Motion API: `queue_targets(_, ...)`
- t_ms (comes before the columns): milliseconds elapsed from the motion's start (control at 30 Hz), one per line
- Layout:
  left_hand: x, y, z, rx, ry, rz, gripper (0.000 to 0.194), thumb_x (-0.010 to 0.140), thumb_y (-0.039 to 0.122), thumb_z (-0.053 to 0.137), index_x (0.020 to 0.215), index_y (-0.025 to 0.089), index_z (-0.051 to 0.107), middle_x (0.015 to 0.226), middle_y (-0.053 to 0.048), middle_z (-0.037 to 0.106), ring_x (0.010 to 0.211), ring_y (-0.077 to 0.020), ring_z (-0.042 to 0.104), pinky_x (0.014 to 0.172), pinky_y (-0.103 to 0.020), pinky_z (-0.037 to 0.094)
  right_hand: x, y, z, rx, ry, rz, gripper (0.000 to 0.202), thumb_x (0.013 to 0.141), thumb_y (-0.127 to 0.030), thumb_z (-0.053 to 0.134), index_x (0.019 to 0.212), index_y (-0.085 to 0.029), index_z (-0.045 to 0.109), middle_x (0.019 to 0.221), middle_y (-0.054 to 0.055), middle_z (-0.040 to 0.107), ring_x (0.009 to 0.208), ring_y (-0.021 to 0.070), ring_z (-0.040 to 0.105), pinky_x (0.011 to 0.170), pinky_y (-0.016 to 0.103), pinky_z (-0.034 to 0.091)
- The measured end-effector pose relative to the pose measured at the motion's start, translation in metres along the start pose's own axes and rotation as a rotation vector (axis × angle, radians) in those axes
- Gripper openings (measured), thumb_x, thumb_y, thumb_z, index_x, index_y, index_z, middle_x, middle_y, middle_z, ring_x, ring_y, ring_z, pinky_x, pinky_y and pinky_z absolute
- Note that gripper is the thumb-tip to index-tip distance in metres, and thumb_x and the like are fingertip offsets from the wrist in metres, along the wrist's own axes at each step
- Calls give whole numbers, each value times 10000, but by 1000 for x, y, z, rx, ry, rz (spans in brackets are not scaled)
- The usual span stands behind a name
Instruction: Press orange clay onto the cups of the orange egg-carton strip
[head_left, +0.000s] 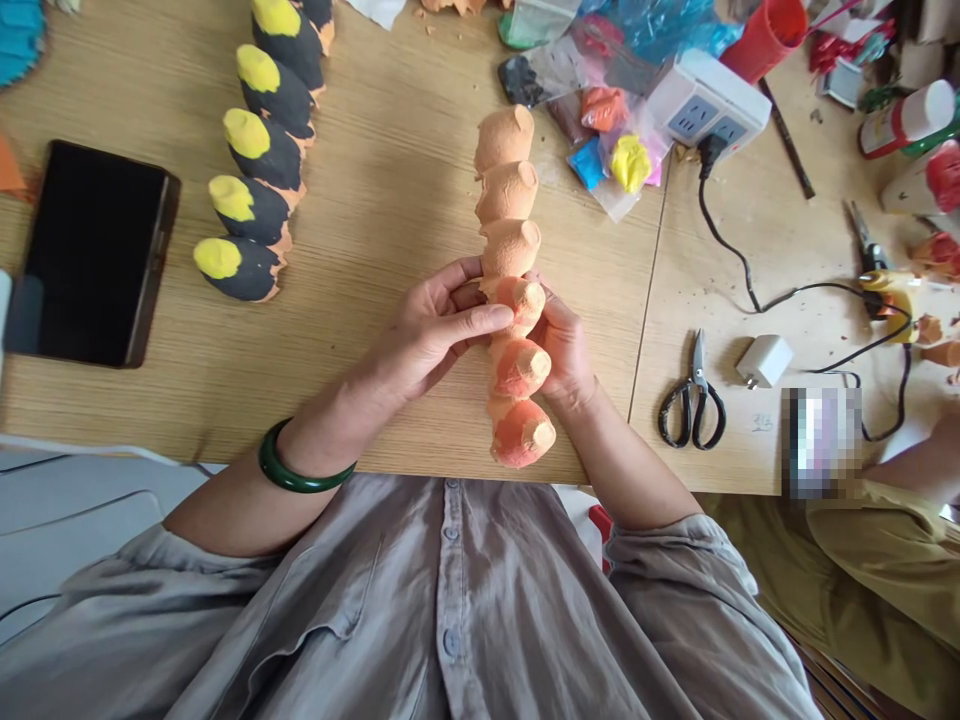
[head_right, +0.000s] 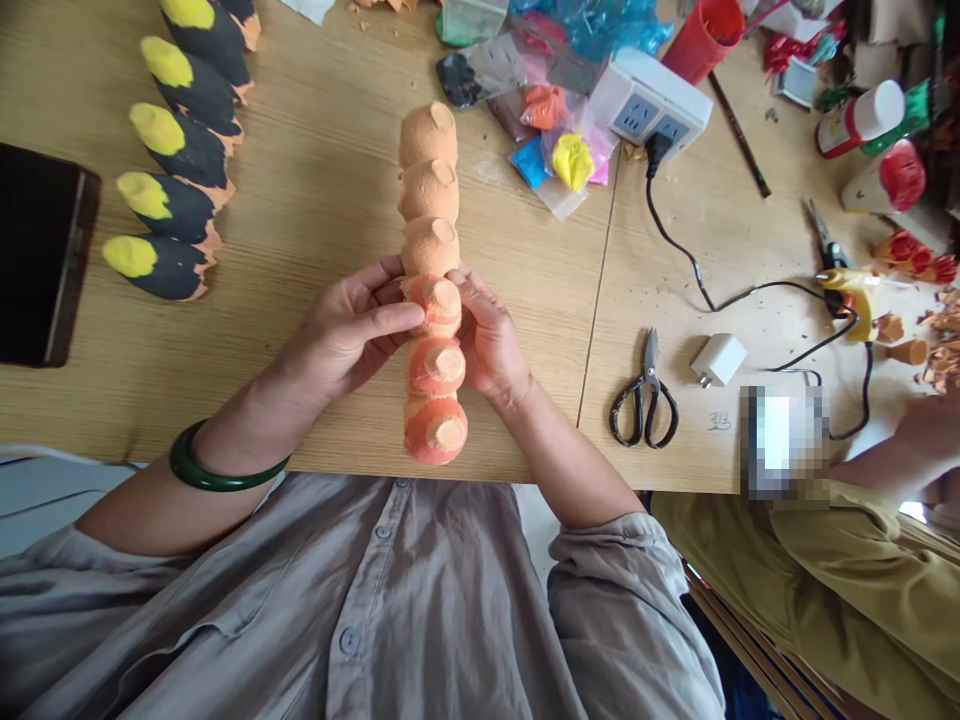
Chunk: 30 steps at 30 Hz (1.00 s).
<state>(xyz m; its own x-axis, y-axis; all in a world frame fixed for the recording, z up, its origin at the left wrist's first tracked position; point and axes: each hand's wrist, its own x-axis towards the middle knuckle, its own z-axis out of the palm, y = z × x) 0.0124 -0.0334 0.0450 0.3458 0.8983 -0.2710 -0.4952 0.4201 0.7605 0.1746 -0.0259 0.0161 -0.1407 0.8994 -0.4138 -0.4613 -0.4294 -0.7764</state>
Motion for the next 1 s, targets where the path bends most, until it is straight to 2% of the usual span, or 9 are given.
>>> queue_targets(67, -2, 2, 3, -9, -15, -1, 493, 846, 506, 1102, 1224, 289, 869, 1136, -34, 866, 1250, -335, 846, 988, -385, 723, 1, 0, -2, -18, 13, 3, 538, 855, -789, 924, 933, -341, 637, 922, -2, 769, 1010, 269, 741, 859, 419, 654)
queue_targets(133, -3, 5, 5, -2, -7, 2, 472, 853, 552, 1095, 1190, 300, 883, 1113, -40, 860, 1293, -362, 837, 992, -396, 727, 1, 0, -2, -37, 12, 0, 546, 840, -812, 918, 935, -347, 646, 915, 8, 771, 1061, 299, 752, 851, 439, 650)
queue_targets(233, -2, 7, 7, 24, 20, 0, 469, 802, 494, 1135, 1153, 317, 878, 1075, -28, 861, 1359, -393, 825, 1036, -437, 727, -1, -1, 0, -39, -1, -26, 516, 889, -813, 882, 963, -349, 667, 903, 7, 761, 1032, 293, 752, 816, 435, 644)
queue_targets(367, 0, 6, 6, 13, 43, -18, 496, 767, 345, 1150, 1174, 291, 871, 1069, -9, 864, 1358, -366, 836, 1078, -441, 716, -4, -3, 3, 2, -27, -60, 454, 928, -700, 916, 943, -328, 656, 889, -21, 730, 886, 227, 693, 783, 384, 621)
queue_targets(533, 0, 1, 3, 7, 92, -3, 512, 746, 180, 1127, 1168, 282, 855, 1144, -7, 888, 1399, -351, 819, 1107, -410, 700, -4, -2, 4, -44, 10, -63, 471, 951, -724, 871, 936, -321, 628, 919, -3, 717, 928, 242, 709, 834, 400, 636)
queue_targets(667, -1, -3, 0, 35, 118, 23, 540, 732, 164, 1132, 1176, 288, 852, 1163, -10, 895, 1393, -354, 814, 1113, -419, 692, -5, -2, 5, -64, -8, -73, 476, 966, -710, 857, 909, -320, 590, 942, 2, 705, 940, 241, 708, 870, 398, 652)
queue_targets(867, 1, -9, -8, 46, 87, 23, 610, 705, 172, 1145, 1218, 284, 837, 1125, 10, 889, 1259, -306, 841, 1098, -413, 692, -3, 0, 4, -133, -2, -74, 483, 1020, -791, 758, 1013, -319, 655, 990, 14, 752, 1003, 248, 766, 855, 403, 682)
queue_targets(1000, 4, -9, -14, 8, 8, 20, 587, 756, 207, 1123, 1264, 248, 830, 1200, -20, 879, 1259, -274, 826, 1126, -374, 663, -4, -2, 4, -62, 7, -99, 470, 1005, -754, 842, 989, -314, 677, 891, -29, 693, 843, 193, 698, 733, 336, 622)
